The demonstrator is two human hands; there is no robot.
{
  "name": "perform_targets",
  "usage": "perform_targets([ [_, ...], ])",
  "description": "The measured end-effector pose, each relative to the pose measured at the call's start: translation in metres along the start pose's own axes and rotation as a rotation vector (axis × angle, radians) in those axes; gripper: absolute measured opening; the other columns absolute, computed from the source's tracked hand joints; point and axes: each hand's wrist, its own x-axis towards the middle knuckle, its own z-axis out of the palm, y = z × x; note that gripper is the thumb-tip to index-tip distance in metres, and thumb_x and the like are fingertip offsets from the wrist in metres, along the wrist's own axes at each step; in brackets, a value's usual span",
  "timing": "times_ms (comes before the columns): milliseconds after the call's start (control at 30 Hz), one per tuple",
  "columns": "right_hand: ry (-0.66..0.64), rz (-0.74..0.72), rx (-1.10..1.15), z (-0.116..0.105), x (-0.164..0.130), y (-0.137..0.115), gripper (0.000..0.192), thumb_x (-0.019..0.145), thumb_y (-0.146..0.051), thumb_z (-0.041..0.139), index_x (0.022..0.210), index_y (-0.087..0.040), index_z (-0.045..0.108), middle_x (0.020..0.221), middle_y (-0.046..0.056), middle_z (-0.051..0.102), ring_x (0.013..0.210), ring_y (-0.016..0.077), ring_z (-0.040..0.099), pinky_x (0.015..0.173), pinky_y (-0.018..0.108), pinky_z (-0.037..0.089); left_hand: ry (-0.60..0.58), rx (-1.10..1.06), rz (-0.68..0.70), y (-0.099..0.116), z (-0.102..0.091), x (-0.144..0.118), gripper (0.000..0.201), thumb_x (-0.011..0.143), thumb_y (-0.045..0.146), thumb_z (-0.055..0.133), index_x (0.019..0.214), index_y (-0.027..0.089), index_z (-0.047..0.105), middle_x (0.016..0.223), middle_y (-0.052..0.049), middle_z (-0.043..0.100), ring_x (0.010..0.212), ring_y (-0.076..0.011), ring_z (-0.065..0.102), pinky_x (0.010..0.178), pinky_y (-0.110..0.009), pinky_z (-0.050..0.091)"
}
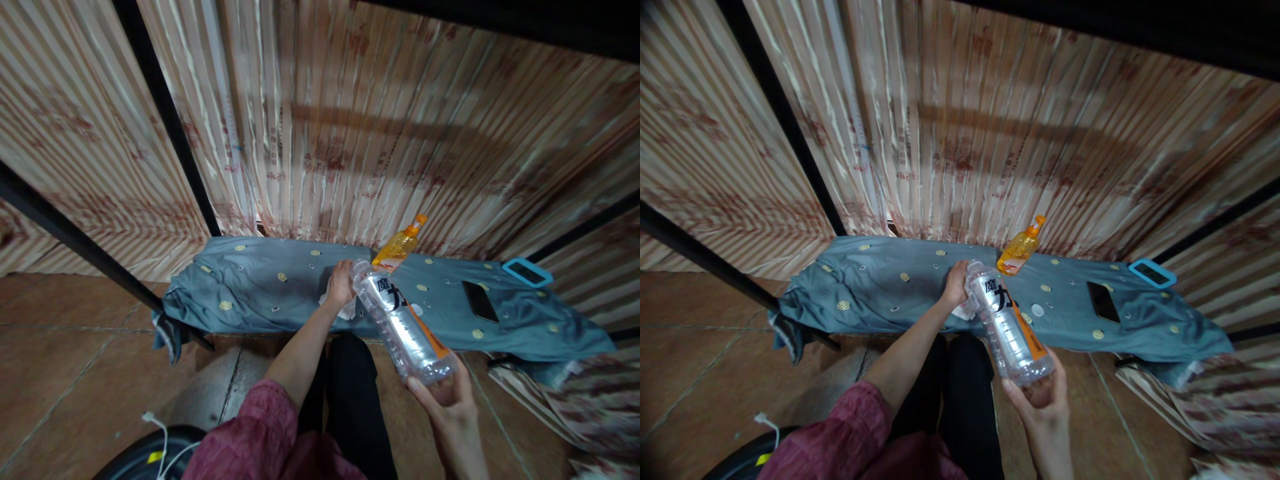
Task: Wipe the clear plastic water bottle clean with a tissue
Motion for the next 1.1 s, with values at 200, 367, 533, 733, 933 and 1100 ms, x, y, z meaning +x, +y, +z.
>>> perform_targets([
  [200, 0.011, 0.005, 0.044, 0.006, -0.009, -0.009, 0.096, 0.063, -0.047, 0.100, 0.144, -0.021, 0.055, 0.124, 0.010, 0.076, 0.109, 0.0263, 0.073, 0.094, 0.033, 0.059, 0.000, -0.013, -0.024, 0.001, 0.000, 0.001, 0.030, 0.088, 0.025, 0.074, 0.116, 0.017, 0.070, 0.117, -0.014, 0.072, 0.114, -0.0310, 0.068, 0.104, -0.044, 0.056],
  [367, 0.017, 0.032, -0.004, 0.007, -0.008, -0.011, 0.102, 0.057, -0.050, 0.101, 0.144, -0.019, 0.056, 0.129, 0.012, 0.075, 0.115, 0.0313, 0.073, 0.096, 0.038, 0.060, -0.007, -0.009, -0.041, 0.004, -0.002, 0.001, 0.032, 0.088, 0.025, 0.074, 0.118, 0.016, 0.070, 0.119, -0.015, 0.072, 0.115, -0.0321, 0.068, 0.104, -0.045, 0.056],
  [533, 0.038, 0.002, -0.002, 0.010, -0.011, -0.017, 0.096, 0.062, -0.048, 0.098, 0.144, -0.020, 0.055, 0.130, 0.011, 0.075, 0.115, 0.0301, 0.073, 0.098, 0.037, 0.059, -0.014, 0.012, -0.045, 0.006, -0.004, -0.001, 0.031, 0.088, 0.023, 0.073, 0.118, 0.018, 0.069, 0.120, -0.014, 0.072, 0.116, -0.0307, 0.068, 0.105, -0.045, 0.056],
  [733, 0.059, 0.024, 0.020, 0.017, -0.017, -0.026, 0.094, 0.061, -0.046, 0.098, 0.141, -0.021, 0.056, 0.126, 0.010, 0.076, 0.110, 0.0295, 0.074, 0.095, 0.037, 0.060, -0.026, 0.004, -0.034, 0.007, -0.006, -0.001, 0.034, 0.088, 0.022, 0.072, 0.121, 0.019, 0.069, 0.122, -0.013, 0.073, 0.119, -0.0304, 0.067, 0.107, -0.045, 0.056],
  [933, 0.046, 0.012, 0.024, 0.016, -0.016, -0.026, 0.092, 0.062, -0.047, 0.097, 0.140, -0.021, 0.057, 0.127, 0.010, 0.075, 0.114, 0.0298, 0.072, 0.100, 0.039, 0.057, -0.027, -0.003, -0.042, 0.007, -0.006, -0.001, 0.034, 0.087, 0.023, 0.073, 0.120, 0.016, 0.070, 0.121, -0.015, 0.072, 0.118, -0.0311, 0.068, 0.106, -0.044, 0.057],
  [1100, 0.052, 0.024, 0.020, 0.016, -0.017, -0.026, 0.096, 0.061, -0.047, 0.098, 0.143, -0.020, 0.056, 0.126, 0.010, 0.076, 0.111, 0.0303, 0.073, 0.097, 0.038, 0.058, -0.014, -0.001, -0.045, 0.006, -0.004, -0.002, 0.032, 0.089, 0.022, 0.071, 0.121, 0.017, 0.070, 0.122, -0.013, 0.072, 0.118, -0.0298, 0.068, 0.107, -0.044, 0.056],
])
